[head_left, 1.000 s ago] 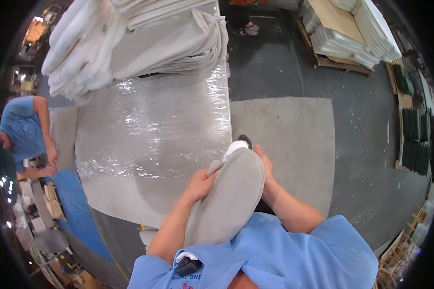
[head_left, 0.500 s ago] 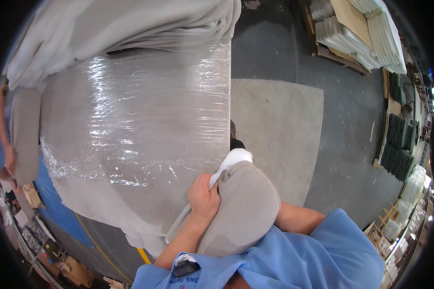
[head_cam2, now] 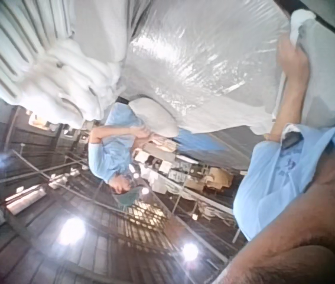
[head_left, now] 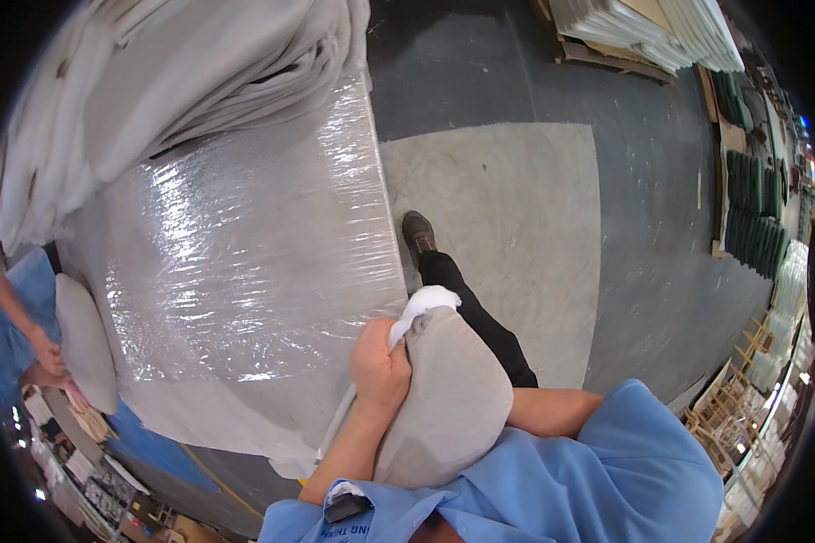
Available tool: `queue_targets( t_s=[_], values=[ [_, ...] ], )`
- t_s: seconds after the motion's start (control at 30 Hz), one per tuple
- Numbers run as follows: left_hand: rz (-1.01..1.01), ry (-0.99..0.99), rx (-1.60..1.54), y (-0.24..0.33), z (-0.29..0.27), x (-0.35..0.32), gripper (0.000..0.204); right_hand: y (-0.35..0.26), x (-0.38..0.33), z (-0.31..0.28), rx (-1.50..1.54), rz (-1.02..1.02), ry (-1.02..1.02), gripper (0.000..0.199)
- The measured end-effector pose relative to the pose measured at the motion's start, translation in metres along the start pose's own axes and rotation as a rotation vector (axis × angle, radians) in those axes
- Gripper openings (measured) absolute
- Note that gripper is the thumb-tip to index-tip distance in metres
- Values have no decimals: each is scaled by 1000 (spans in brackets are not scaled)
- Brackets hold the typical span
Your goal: The person inserts white foam inserts into gray fabric covers, aligns edges, and places the finished cushions on a nearby pallet. The person repeats this process for multiple cushions.
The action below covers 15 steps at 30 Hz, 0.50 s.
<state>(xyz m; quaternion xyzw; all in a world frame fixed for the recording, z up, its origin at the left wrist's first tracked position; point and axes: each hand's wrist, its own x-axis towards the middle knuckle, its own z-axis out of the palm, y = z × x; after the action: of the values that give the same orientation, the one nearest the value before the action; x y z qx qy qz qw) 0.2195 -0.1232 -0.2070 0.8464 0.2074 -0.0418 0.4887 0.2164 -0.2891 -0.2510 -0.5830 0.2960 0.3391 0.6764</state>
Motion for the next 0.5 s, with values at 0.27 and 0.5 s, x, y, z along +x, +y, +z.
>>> queue_targets(
  t_s=[0.27,0.5],
  values=[
    [-414,-429,-128,4,-47,-5,19,-25,4,3,194,7,87,48],
    [-403,-367,-96,21,-28,7,23,-30,6,21,292,-21,43,44]
  ],
)
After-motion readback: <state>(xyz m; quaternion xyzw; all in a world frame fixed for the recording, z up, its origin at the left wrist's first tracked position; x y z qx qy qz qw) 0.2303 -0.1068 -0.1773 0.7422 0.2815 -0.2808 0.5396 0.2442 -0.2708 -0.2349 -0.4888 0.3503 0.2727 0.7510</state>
